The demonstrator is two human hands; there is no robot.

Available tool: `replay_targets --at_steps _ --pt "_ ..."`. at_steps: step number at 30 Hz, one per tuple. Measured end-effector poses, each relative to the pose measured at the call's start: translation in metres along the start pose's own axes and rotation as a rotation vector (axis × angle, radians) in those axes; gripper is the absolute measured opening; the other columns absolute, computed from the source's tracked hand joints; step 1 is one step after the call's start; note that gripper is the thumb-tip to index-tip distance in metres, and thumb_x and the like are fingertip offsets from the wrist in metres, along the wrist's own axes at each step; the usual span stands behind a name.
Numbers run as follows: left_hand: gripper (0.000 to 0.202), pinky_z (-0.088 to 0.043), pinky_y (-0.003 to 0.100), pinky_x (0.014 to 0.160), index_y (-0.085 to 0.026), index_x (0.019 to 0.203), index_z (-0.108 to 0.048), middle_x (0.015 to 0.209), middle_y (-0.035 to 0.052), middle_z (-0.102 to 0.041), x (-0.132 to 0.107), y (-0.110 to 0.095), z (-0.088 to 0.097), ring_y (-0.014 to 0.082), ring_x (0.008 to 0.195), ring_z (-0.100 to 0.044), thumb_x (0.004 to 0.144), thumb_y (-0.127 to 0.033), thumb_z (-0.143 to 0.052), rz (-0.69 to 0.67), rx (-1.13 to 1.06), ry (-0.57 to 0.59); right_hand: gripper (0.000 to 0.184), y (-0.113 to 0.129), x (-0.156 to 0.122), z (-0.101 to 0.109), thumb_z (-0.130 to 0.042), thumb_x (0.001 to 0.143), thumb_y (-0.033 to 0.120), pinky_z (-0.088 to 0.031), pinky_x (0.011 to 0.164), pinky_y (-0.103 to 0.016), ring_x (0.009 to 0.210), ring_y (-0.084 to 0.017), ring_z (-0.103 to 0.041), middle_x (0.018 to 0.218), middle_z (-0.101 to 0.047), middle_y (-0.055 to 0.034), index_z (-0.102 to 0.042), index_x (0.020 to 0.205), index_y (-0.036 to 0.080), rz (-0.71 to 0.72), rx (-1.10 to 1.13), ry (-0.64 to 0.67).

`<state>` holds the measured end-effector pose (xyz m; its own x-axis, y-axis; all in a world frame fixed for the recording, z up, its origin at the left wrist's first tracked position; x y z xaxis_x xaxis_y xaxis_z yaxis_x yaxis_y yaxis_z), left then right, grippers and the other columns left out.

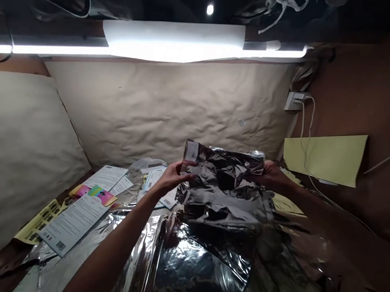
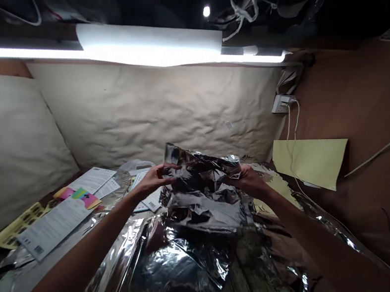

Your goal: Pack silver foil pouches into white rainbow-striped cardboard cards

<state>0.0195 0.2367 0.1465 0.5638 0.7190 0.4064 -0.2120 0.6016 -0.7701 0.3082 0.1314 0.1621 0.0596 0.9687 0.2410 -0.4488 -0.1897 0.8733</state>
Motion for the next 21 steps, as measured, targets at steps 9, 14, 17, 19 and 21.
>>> replay_targets --at_steps 9,14,17,19,21 --pt "0.016 -0.028 0.039 0.113 -0.023 0.096 -0.071 0.096 0.0006 -0.073 -0.126 -0.061 -0.008 0.0137 0.092 -0.067 0.097 -0.021 -0.055 -0.497 0.457 -0.004 0.017 0.02 -0.123 -0.051 -0.066 0.087 0.02 -0.054 0.083 -0.038 0.096 -0.022 -0.065 0.098 -0.071 -0.0074 -0.071 0.103 0.023 0.872 -0.437 -0.015" --pt "0.029 -0.041 0.035 0.098 -0.03 0.122 -0.061 0.113 0.0026 -0.068 -0.184 -0.01 -0.069 0.0192 0.097 -0.065 0.093 -0.027 -0.059 -0.322 0.651 0.396 0.02 -0.044 -0.155 -0.102 -0.057 0.093 0.022 -0.058 0.08 -0.034 0.097 -0.021 -0.069 0.104 -0.075 -0.0089 -0.068 0.11 0.02 0.859 -0.561 0.212" --pt "0.038 -0.044 0.035 0.09 -0.032 0.125 -0.059 0.115 0.0049 -0.065 -0.194 -0.009 -0.08 0.0232 0.1 -0.061 0.087 -0.026 -0.061 -0.283 0.667 0.498 0.036 -0.051 -0.164 -0.105 -0.056 0.093 0.023 -0.055 0.091 -0.04 0.113 -0.025 -0.063 0.121 -0.069 -0.0133 -0.06 0.128 0.018 0.793 -0.604 0.288" --pt "0.04 -0.043 0.035 0.089 -0.031 0.123 -0.061 0.115 0.0051 -0.065 -0.193 -0.011 -0.08 0.0235 0.1 -0.06 0.084 -0.021 -0.06 -0.27 0.651 0.509 0.038 -0.047 -0.171 -0.102 -0.056 0.091 0.022 -0.054 0.092 -0.04 0.112 -0.025 -0.063 0.123 -0.068 -0.013 -0.06 0.129 0.02 0.774 -0.595 0.317" --pt "0.044 -0.044 0.033 0.087 -0.031 0.118 -0.064 0.115 0.0035 -0.066 -0.191 -0.008 -0.078 0.0227 0.1 -0.06 0.078 -0.013 -0.058 -0.222 0.609 0.504 0.03 -0.044 -0.177 -0.1 -0.054 0.093 0.019 -0.055 0.085 -0.036 0.1 -0.022 -0.066 0.112 -0.072 -0.0095 -0.065 0.121 0.023 0.711 -0.514 0.358"
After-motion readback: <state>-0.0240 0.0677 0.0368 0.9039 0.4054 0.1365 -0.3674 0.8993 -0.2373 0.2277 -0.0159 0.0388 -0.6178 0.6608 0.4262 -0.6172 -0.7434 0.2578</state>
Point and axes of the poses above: each hand's wrist, its own x-axis towards the middle knuckle, its own z-axis out of the back of the hand, y = z × x, the point moved 6 cm from there along x, towards the middle knuckle
